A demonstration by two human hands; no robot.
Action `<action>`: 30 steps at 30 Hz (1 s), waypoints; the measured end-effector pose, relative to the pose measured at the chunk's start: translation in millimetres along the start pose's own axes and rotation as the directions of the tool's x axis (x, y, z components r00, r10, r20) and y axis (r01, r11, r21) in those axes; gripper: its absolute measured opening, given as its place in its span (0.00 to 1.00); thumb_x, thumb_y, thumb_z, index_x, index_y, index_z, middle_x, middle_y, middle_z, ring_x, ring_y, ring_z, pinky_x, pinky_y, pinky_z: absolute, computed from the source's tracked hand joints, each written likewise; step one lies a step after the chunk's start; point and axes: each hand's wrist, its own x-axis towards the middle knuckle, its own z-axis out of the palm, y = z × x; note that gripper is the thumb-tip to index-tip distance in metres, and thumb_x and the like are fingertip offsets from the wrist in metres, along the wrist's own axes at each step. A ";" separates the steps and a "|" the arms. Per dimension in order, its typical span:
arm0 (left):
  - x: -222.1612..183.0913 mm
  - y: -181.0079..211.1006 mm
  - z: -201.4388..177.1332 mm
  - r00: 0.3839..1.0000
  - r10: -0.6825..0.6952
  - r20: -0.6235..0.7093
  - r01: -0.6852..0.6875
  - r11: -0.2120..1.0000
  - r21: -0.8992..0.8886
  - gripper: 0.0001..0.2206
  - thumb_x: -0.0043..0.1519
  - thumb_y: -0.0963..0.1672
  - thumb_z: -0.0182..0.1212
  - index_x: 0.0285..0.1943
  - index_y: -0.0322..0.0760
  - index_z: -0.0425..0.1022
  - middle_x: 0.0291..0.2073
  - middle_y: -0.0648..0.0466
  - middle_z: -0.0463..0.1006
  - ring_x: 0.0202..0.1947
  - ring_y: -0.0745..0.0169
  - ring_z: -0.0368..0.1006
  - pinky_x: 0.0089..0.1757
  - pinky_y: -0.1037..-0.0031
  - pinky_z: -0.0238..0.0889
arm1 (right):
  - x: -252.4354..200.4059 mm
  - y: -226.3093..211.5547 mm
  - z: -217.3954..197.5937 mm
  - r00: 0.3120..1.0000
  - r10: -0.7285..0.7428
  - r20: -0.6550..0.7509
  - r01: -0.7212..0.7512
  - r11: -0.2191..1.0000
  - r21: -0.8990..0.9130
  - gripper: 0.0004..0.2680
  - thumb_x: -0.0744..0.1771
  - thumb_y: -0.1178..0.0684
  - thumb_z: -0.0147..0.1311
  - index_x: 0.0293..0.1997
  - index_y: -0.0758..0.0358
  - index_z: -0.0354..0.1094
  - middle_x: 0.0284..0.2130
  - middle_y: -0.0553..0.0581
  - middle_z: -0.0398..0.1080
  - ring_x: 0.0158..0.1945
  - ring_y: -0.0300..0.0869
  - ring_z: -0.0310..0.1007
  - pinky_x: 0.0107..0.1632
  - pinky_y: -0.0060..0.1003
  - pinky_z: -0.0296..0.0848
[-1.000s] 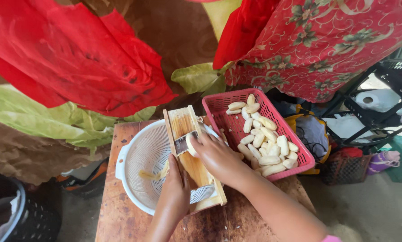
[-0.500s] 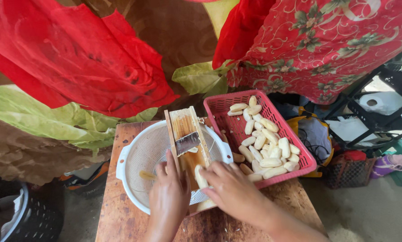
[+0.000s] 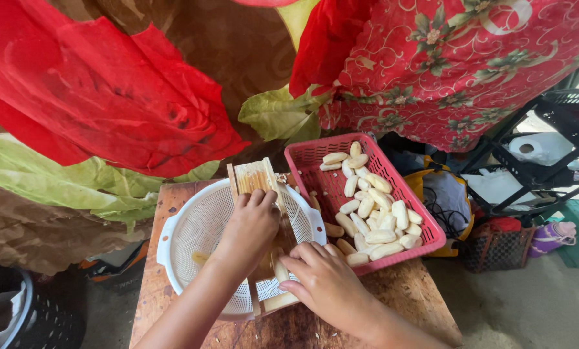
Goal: The person slices bananas by hand using a wooden slicer over a white colander, taking individual bananas from a red basket and repeatedly sliding them across the blade.
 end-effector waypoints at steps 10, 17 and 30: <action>-21.1 -8.8 12.2 0.913 -0.358 -0.194 0.226 0.843 -0.487 0.17 0.49 0.39 0.63 0.48 0.30 0.75 0.50 0.42 0.72 0.53 0.41 0.67 0.52 0.57 0.61 | 15.3 20.7 14.0 0.999 0.032 0.025 -0.034 0.998 0.045 0.15 0.65 0.49 0.61 0.55 0.63 0.73 0.48 0.58 0.70 0.53 0.48 0.69 0.56 0.44 0.66; -63.1 30.5 32.3 0.642 -0.647 0.411 0.695 0.265 -0.668 0.39 0.61 0.47 0.59 0.80 0.33 0.44 0.58 0.36 0.66 0.47 0.37 0.73 0.48 0.57 0.66 | 43.6 50.2 17.7 0.987 -0.150 -0.057 0.147 0.988 -0.047 0.16 0.66 0.49 0.59 0.57 0.68 0.71 0.61 0.58 0.69 0.69 0.49 0.62 0.64 0.49 0.60; -68.5 40.1 68.3 0.737 -0.643 0.209 0.448 0.234 -0.863 0.31 0.66 0.44 0.49 0.76 0.22 0.43 0.58 0.26 0.69 0.58 0.33 0.68 0.55 0.60 0.60 | 61.6 76.3 49.2 0.976 -0.203 -0.083 0.195 0.976 -0.097 0.15 0.67 0.49 0.57 0.60 0.57 0.74 0.63 0.53 0.69 0.71 0.48 0.60 0.68 0.54 0.52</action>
